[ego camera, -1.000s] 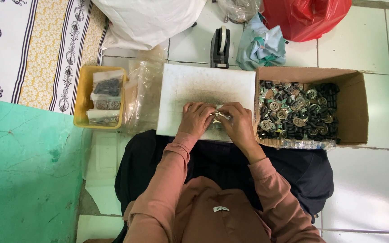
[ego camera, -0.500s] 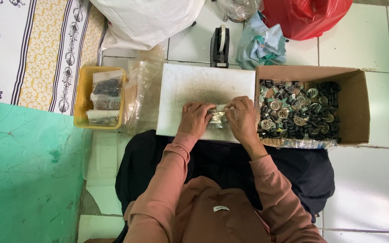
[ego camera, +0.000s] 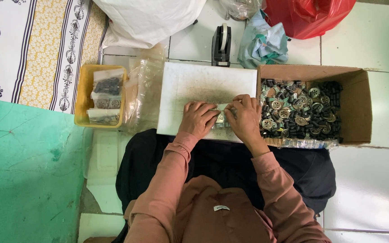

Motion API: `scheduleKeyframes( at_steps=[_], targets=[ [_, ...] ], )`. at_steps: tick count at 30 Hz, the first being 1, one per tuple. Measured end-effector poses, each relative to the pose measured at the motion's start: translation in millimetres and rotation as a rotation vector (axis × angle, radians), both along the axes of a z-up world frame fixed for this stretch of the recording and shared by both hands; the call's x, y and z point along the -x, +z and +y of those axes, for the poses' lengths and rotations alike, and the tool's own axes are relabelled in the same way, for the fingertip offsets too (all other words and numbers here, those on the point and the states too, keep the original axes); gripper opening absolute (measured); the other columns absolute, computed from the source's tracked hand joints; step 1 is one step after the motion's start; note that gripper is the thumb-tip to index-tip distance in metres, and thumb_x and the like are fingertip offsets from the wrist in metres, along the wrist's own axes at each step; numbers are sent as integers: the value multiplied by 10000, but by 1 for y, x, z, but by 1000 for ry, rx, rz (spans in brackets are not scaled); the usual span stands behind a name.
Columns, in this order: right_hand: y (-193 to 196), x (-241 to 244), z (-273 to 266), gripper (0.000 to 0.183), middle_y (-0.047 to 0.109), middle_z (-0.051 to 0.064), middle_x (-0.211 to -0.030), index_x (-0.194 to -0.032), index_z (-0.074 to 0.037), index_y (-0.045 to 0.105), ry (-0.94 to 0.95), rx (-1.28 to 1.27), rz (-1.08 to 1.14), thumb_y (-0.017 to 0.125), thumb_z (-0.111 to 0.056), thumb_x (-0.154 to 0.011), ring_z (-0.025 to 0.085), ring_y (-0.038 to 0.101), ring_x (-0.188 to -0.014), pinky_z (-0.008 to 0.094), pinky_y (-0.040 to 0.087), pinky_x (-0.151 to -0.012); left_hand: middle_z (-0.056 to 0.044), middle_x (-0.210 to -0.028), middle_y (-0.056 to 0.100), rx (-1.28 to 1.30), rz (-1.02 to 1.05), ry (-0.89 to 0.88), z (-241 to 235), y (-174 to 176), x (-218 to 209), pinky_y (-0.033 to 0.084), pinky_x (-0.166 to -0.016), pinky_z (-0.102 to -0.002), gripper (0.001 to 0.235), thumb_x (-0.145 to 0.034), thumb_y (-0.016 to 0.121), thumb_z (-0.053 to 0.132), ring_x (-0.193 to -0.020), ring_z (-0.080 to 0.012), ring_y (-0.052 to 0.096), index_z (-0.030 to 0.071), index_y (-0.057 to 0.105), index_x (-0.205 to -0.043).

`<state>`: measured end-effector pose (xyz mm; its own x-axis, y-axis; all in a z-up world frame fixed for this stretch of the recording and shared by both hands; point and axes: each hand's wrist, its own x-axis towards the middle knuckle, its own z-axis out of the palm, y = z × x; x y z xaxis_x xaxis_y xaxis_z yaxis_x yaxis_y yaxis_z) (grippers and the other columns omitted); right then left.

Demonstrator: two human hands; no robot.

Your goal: Sorting small metal components from a cardboard box and placing them into small plastic bags.

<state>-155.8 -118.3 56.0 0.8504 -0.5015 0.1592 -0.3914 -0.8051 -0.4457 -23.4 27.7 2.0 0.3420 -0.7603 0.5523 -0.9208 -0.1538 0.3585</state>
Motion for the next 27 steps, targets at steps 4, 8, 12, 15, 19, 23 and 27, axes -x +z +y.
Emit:
scheduleKeyframes(
  at_steps=[4, 8, 12, 15, 19, 23, 27],
  targets=[
    [-11, -2, 1, 130, 479, 13, -1144, -923, -160, 696, -60, -18, 27, 761, -272, -918, 261, 468, -1109, 467, 369, -947, 108, -1181, 632, -11, 15, -9, 0, 3, 0, 354, -1052, -389, 117, -1049, 610, 358, -1170, -119, 540, 286, 701, -1065],
    [-18, -3, 0, 124, 491, 8, -1119, -906, -174, 692, -125, -61, 29, 753, -280, -926, 256, 483, -1095, 466, 360, -952, 100, -1175, 639, -2, 5, -12, 1, 5, 0, 355, -1055, -388, 107, -1046, 621, 353, -1164, -123, 552, 289, 703, -1069],
    [-20, -4, 0, 127, 504, -4, -1104, -890, -196, 694, -164, -97, 32, 757, -305, -909, 249, 496, -1083, 456, 354, -939, 89, -1180, 647, -6, 10, -16, 2, 7, 1, 363, -1053, -396, 98, -1037, 637, 331, -1163, -133, 556, 276, 709, -1073],
    [-4, -8, 3, 113, 516, 16, -1106, -907, -181, 709, -192, -130, 85, 769, -276, -897, 268, 501, -1112, 487, 347, -983, 91, -1169, 643, -10, 15, -23, 2, 10, 0, 357, -1059, -393, 97, -1042, 631, 327, -1164, -125, 549, 275, 710, -1064],
    [-8, -15, -8, 153, 519, 23, -1103, -949, -189, 694, -227, -180, 150, 786, -295, -885, 284, 513, -1118, 519, 358, -982, 82, -1163, 646, -9, 17, -26, 3, 15, 1, 361, -1052, -389, 111, -1052, 623, 332, -1157, -127, 556, 266, 711, -1058],
    [-22, -29, -33, 218, 583, -1, -1073, -948, -265, 744, -222, -280, 313, 852, -364, -788, 272, 585, -1096, 589, 392, -975, 80, -1179, 652, -22, 51, -41, 4, 11, 2, 357, -1057, -402, 117, -1052, 629, 336, -1159, -136, 562, 264, 717, -1079],
    [-53, -39, -58, 295, 630, 15, -1038, -989, -253, 773, -191, -352, 407, 888, -360, -739, 268, 652, -1079, 598, 397, -978, 68, -1188, 627, -77, 1, -57, 2, 16, 0, 356, -1051, -407, 170, -1084, 568, 325, -1156, -151, 554, 291, 692, -1196]
  ],
)
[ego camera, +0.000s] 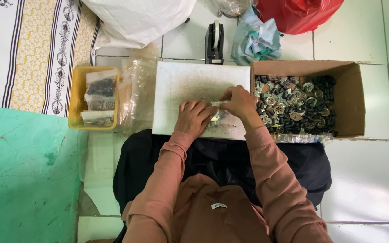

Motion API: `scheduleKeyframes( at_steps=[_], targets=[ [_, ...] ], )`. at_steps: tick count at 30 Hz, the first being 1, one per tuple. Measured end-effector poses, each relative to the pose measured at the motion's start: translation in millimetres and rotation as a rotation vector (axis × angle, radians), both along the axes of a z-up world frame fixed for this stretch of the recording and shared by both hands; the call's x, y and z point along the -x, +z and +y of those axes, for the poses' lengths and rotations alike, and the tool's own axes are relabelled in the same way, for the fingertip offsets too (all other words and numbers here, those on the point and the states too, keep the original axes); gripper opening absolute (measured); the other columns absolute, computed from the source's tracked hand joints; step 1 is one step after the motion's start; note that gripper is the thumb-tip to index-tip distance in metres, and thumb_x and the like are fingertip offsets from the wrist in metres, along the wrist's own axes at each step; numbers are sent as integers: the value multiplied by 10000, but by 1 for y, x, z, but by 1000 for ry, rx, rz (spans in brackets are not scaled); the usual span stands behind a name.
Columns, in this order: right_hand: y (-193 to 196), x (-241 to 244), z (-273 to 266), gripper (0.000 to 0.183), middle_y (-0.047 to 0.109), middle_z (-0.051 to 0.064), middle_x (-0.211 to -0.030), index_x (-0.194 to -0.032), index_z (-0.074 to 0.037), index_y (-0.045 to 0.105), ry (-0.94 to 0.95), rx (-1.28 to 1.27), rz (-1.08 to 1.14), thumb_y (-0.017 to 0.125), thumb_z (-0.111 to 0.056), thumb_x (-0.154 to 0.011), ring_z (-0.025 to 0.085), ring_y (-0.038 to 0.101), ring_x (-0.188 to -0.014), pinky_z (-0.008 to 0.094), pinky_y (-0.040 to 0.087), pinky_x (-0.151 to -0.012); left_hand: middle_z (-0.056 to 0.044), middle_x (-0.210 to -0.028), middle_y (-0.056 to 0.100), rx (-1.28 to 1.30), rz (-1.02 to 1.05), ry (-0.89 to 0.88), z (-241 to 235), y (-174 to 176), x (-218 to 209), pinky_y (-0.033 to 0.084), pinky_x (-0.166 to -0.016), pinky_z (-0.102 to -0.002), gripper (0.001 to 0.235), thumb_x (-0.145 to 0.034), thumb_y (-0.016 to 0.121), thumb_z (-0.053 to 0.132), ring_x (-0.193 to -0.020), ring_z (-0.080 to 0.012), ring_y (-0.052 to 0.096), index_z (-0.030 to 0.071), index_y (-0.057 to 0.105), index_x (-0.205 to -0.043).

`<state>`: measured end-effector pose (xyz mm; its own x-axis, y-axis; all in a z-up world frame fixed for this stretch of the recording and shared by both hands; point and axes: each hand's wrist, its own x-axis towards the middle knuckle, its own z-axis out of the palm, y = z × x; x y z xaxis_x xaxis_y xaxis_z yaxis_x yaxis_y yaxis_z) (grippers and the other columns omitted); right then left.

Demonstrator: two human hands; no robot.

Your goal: Sorting small metal components from a cardboard box and placing them into small plastic bags.

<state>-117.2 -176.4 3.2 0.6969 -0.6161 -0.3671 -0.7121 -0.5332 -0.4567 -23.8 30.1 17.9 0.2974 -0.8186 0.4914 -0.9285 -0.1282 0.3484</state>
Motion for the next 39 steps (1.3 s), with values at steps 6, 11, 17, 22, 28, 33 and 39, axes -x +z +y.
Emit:
scheduleKeyframes(
  at_steps=[6, 11, 17, 22, 28, 33, 39],
  targets=[
    [-39, 20, -14, 335, 643, 2, -993, -1020, -240, 761, -67, -190, -203, 891, -429, -776, 208, 657, -978, 473, 412, -930, 87, -1205, 567, -50, -38, 30, -1, -8, 2, 357, -1060, -417, 162, -1062, 579, 320, -1170, -148, 514, 318, 672, -1195],
    [7, 35, -5, 281, 671, 123, -1022, -1101, -84, 751, -49, -321, -372, 788, -259, -884, 258, 673, -958, 440, 505, -884, 81, -1213, 548, -57, -68, 29, -3, -16, 1, 349, -1067, -408, 218, -1072, 540, 358, -1182, -146, 507, 338, 626, -1271],
    [13, 34, 8, 258, 664, 106, -1004, -1118, -92, 756, -27, -231, -430, 773, -255, -919, 238, 684, -915, 400, 522, -860, 75, -1206, 538, -61, -93, 33, 0, -10, 1, 357, -1053, -393, 218, -1071, 530, 353, -1174, -148, 502, 338, 614, -1272],
    [3, 31, 11, 250, 629, 9, -960, -1089, -199, 768, 11, -7, -361, 802, -233, -844, 183, 670, -874, 372, 469, -859, 67, -1210, 525, -49, -110, 21, -3, -19, 0, 365, -1049, -399, 175, -1078, 525, 364, -1161, -157, 501, 328, 631, -1212],
    [31, 40, 18, 163, 646, 63, -981, -1129, -138, 759, -18, -123, -460, 703, -211, -995, 225, 670, -909, 373, 495, -831, 42, -1233, 557, -92, -25, 40, -2, -27, -1, 388, -1016, -410, 364, -1037, 524, 432, -1134, -172, 549, 278, 513, -1366],
    [68, 43, 35, 190, 560, 82, -1095, -1113, -129, 758, 167, 130, -494, 781, -205, -940, 314, 584, -1045, 429, 460, -874, 40, -1254, 546, -91, -21, 90, -3, -31, -4, 384, -1013, -401, 326, -1073, 477, 440, -1175, -172, 518, 270, 589, -1327],
    [49, 42, 48, 148, 547, -22, -1104, -1030, -237, 767, 290, 481, -395, 772, -324, -911, 200, 511, -1048, 393, 403, -907, 40, -1224, 558, -34, -35, 106, -4, -28, -2, 399, -1004, -392, 257, -1070, 530, 404, -1169, -172, 526, 251, 656, -1235]
  ],
)
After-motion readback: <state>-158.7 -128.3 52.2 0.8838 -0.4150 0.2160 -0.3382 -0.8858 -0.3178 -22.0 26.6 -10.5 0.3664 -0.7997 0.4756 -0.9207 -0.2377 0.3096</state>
